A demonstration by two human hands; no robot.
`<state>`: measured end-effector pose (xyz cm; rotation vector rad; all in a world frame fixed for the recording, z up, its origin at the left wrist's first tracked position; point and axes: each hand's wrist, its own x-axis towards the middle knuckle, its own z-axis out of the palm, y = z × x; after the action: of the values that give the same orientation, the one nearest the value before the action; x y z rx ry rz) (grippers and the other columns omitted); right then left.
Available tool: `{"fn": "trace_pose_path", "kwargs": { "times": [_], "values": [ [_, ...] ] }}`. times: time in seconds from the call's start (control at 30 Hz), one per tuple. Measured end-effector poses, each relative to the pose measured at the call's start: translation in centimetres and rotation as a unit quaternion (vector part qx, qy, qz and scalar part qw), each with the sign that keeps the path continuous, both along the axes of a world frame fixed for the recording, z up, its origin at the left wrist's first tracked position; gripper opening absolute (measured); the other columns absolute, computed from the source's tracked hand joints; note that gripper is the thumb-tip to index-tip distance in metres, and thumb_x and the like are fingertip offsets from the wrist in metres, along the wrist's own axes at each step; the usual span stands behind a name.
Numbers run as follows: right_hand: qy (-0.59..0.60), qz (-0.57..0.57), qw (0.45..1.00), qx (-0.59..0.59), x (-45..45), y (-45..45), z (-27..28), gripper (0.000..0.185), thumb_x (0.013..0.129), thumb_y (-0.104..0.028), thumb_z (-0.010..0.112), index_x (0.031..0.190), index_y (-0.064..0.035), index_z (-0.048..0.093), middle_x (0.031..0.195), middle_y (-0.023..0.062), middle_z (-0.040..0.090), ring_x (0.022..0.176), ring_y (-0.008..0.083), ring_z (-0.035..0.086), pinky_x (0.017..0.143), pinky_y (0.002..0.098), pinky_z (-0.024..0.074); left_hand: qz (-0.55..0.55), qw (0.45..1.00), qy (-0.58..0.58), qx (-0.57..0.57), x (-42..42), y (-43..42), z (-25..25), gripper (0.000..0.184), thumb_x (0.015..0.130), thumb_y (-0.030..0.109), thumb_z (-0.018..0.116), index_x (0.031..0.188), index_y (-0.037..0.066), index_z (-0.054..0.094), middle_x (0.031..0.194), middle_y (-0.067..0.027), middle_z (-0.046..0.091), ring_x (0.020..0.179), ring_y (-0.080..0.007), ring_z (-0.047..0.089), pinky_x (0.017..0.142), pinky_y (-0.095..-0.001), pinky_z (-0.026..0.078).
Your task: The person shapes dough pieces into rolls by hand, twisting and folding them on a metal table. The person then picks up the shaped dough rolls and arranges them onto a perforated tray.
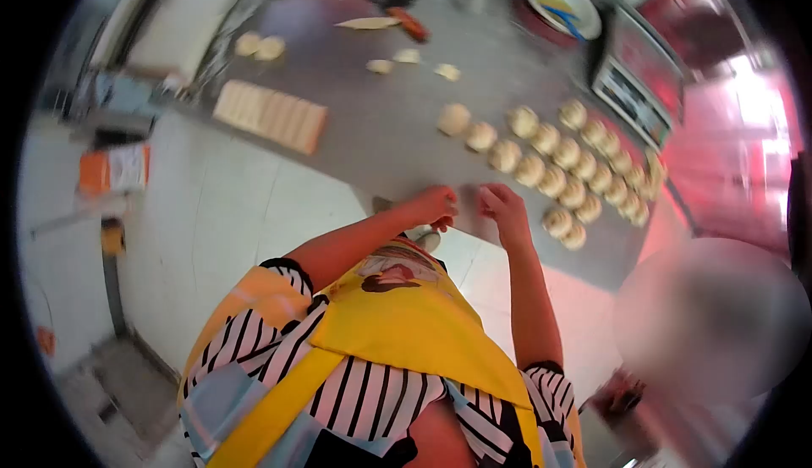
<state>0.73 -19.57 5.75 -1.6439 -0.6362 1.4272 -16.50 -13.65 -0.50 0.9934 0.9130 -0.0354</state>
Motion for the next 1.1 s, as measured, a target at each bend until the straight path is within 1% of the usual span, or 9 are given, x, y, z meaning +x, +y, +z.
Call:
{"fn": "trace_pose_path", "kwargs": {
  "times": [0.1, 0.23, 0.33, 0.43, 0.53, 0.7, 0.87, 0.97, 1.1],
  "values": [
    [0.017, 0.229, 0.973, 0.020, -6.8, 10.7, -1.9, 0.026, 0.085, -0.021, 0.060, 0.099, 0.0013, 0.061, 0.081, 0.0023, 0.060, 0.066, 0.0078, 0.050, 0.060, 0.0216, 0.0439, 0.171, 0.984, -0.009, -0.055, -8.3, 0.6, -0.5, 0.019, 0.086, 0.016, 0.056, 0.102, 0.005, 0.053, 0.072, -0.0086, 0.061, 0.057, -0.0157, 0.058, 0.049, -0.0257, 0.045],
    [-0.226, 0.381, 0.892, 0.094, -19.3, 22.8, -7.9, 0.043, 0.073, -0.034, 0.070, 0.097, 0.0005, 0.062, 0.071, 0.0024, 0.055, 0.064, 0.0137, 0.053, 0.063, 0.0260, 0.0464, 0.342, 0.938, -0.023, -0.060, -14.6, -0.3, 0.8, 0.016, 0.086, 0.016, 0.057, 0.097, 0.005, 0.055, 0.075, -0.0086, 0.062, 0.059, -0.0157, 0.058, 0.051, -0.0244, 0.044],
    [-0.439, 0.398, 0.794, 0.136, -25.5, 25.5, -7.7, 0.056, 0.066, -0.041, 0.072, 0.103, -0.0003, 0.063, 0.092, 0.0204, 0.061, 0.091, 0.0333, 0.058, 0.082, 0.0398, 0.0454, 0.411, 0.908, -0.043, -0.071, -17.4, -0.8, 0.5, 0.017, 0.087, 0.017, 0.056, 0.098, 0.005, 0.055, 0.077, -0.0086, 0.062, 0.060, -0.0158, 0.059, 0.052, -0.0246, 0.045],
    [-0.454, 0.410, 0.772, 0.171, -28.4, 26.0, -8.5, 0.054, 0.064, -0.036, 0.075, 0.103, -0.0002, 0.061, 0.099, 0.0197, 0.059, 0.090, 0.0326, 0.058, 0.080, 0.0378, 0.0470, 0.434, 0.892, -0.095, -0.084, -18.7, -0.6, -0.5, 0.020, 0.087, 0.016, 0.056, 0.103, 0.004, 0.055, 0.081, -0.0085, 0.062, 0.064, -0.0160, 0.059, 0.056, -0.0261, 0.046],
    [-0.267, 0.442, 0.847, 0.129, -27.3, 25.2, -6.1, 0.055, 0.061, -0.029, 0.078, 0.102, 0.0013, 0.058, 0.100, 0.0175, 0.058, 0.088, 0.0293, 0.058, 0.076, 0.0363, 0.0488, 0.488, 0.851, -0.169, -0.094, -17.4, 1.5, -1.3, 0.024, 0.087, 0.013, 0.057, 0.108, 0.004, 0.054, 0.092, -0.0097, 0.062, 0.073, -0.0178, 0.060, 0.064, -0.0285, 0.048],
    [-0.045, 0.256, 0.961, 0.091, -20.3, 20.0, -0.7, 0.043, 0.067, -0.016, 0.076, 0.101, 0.0027, 0.056, 0.087, 0.0100, 0.058, 0.081, 0.0212, 0.058, 0.070, 0.0317, 0.0503, 0.585, 0.707, -0.398, -0.001, -15.9, 7.3, -1.1, 0.029, 0.084, 0.004, 0.058, 0.112, 0.004, 0.053, 0.108, -0.0104, 0.058, 0.089, -0.0212, 0.060, 0.076, -0.0315, 0.049],
    [0.071, 0.249, 0.963, -0.073, -11.9, 14.3, 1.0, 0.036, 0.076, -0.013, 0.070, 0.104, 0.0046, 0.055, 0.095, 0.0098, 0.057, 0.088, 0.0171, 0.056, 0.073, 0.0275, 0.0481, 0.282, 0.942, -0.071, 0.169, -13.8, 7.9, 1.9, 0.033, 0.079, -0.001, 0.058, 0.111, 0.000, 0.051, 0.105, -0.0102, 0.058, 0.097, -0.0191, 0.058, 0.088, -0.0333, 0.048],
    [0.154, 0.106, 0.980, -0.068, -9.4, 11.1, -0.4, 0.036, 0.076, -0.013, 0.069, 0.103, 0.0060, 0.055, 0.096, 0.0107, 0.057, 0.088, 0.0177, 0.056, 0.073, 0.0279, 0.0479, 0.308, 0.920, -0.242, 0.020, -11.5, 6.7, 3.6, 0.027, 0.083, 0.008, 0.058, 0.108, -0.001, 0.053, 0.101, -0.0100, 0.059, 0.095, -0.0201, 0.059, 0.088, -0.0329, 0.048],
    [0.001, 0.083, 0.997, -0.003, -8.8, 8.0, -0.2, 0.033, 0.075, -0.009, 0.069, 0.102, 0.0019, 0.054, 0.097, 0.0094, 0.058, 0.085, 0.0188, 0.058, 0.073, 0.0309, 0.0488, 0.311, 0.924, -0.203, -0.084, -8.8, 6.6, 4.3, 0.029, 0.087, 0.018, 0.057, 0.108, -0.002, 0.052, 0.093, -0.0088, 0.061, 0.086, -0.0188, 0.061, 0.080, -0.0313, 0.052]
  ]
}}
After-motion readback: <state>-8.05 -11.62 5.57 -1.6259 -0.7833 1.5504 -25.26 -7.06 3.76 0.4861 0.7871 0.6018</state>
